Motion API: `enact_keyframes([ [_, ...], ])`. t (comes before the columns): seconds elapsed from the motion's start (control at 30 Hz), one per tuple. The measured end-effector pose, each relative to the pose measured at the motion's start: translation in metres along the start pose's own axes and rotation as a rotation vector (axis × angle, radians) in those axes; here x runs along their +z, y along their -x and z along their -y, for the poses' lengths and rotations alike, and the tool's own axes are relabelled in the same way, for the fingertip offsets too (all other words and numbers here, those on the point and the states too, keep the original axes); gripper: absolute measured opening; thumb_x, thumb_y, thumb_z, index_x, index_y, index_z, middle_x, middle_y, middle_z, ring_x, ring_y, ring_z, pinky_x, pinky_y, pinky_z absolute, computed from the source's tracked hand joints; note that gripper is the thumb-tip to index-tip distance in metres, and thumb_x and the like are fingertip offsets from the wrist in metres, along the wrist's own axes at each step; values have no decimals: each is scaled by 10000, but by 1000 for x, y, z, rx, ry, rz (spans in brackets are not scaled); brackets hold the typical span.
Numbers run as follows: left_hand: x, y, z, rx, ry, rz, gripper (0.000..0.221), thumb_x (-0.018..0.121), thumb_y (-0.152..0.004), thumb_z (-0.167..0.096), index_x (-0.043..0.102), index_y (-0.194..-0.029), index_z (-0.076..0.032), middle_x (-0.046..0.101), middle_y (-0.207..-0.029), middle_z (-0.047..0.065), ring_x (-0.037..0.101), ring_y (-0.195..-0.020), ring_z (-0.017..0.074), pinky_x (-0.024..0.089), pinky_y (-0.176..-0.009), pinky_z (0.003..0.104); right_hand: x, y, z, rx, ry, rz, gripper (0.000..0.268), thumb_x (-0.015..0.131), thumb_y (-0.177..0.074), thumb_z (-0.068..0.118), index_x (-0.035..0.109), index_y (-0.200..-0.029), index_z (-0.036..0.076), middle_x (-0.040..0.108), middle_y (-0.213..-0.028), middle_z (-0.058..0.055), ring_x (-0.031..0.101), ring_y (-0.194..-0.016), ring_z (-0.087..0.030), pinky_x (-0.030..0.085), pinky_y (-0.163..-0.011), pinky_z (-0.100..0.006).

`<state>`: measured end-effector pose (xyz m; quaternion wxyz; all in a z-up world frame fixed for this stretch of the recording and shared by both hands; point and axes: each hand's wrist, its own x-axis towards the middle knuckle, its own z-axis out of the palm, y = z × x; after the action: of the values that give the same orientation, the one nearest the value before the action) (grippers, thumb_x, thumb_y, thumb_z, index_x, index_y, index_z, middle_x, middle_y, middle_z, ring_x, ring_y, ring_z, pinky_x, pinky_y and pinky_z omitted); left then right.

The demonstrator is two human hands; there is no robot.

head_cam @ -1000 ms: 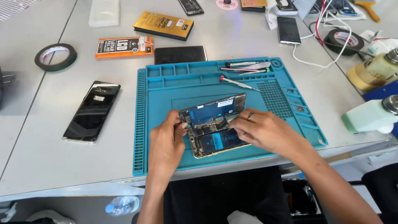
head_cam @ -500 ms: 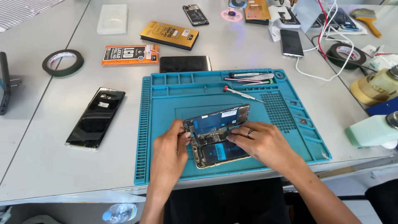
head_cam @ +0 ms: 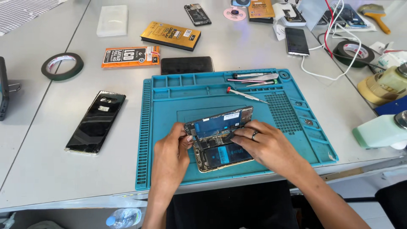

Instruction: The person reassembles a gold smartphone by aligning the screen and securing it with screws. They then place it aside and begin working on a second black smartphone, removing screws from its back cover.

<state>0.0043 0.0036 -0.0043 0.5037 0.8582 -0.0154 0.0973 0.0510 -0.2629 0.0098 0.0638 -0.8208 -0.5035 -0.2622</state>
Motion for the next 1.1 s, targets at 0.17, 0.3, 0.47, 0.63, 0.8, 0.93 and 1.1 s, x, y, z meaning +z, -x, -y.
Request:
enact_keyframes([
  [0.17,1,-1,1,13,-3,-16,207,490,-951,88,546,-1032,-94,737,-894,67,822,-891,174,680,-747,279,-2,-1,1,10,-28,23,167,706,-947,70,729,-1111,53,695,-1128,-77,596,-992,-294,577,-843,-421],
  [0.3,0,0,-1,18,-19,-15,177,482,-953,76,523,-996,-90,738,-877,70,822,-887,183,659,-720,294,-7,-7,7,45,-31,39,159,727,-927,58,729,-1084,37,681,-1142,-109,582,-1008,-318,565,-827,-444],
  [0.47,0,-1,-2,5,-13,-12,147,505,-979,47,535,-1027,-88,739,-911,80,831,-922,194,684,-735,299,-8,-4,11,105,-82,62,186,709,-922,49,716,-1108,46,663,-1174,-102,577,-1036,-313,559,-853,-449],
  [0.63,1,0,1,14,-19,-7,170,510,-972,56,545,-1058,-86,747,-932,90,825,-927,200,693,-752,306,-10,-8,17,220,-180,39,149,696,-932,70,736,-1076,66,699,-1145,-86,619,-1008,-280,568,-839,-418],
  [0.8,2,0,1,50,-38,-41,172,528,-956,70,536,-1016,-91,732,-880,62,807,-848,174,618,-669,282,2,-12,9,364,-244,37,92,764,-904,176,775,-977,121,726,-1040,-12,633,-968,-235,571,-781,-390],
  [0.93,2,0,1,12,-1,-18,189,516,-954,77,540,-1029,-94,724,-908,73,818,-896,180,657,-734,273,3,-13,13,384,-226,24,80,768,-901,172,774,-969,130,724,-1024,-6,637,-977,-226,582,-761,-382],
  [1.1,2,0,2,37,-4,-23,189,504,-956,87,527,-1008,-93,721,-894,67,816,-891,182,666,-728,286,1,-14,15,369,-222,36,79,770,-899,153,760,-970,118,717,-1024,-17,640,-974,-226,579,-781,-374],
])
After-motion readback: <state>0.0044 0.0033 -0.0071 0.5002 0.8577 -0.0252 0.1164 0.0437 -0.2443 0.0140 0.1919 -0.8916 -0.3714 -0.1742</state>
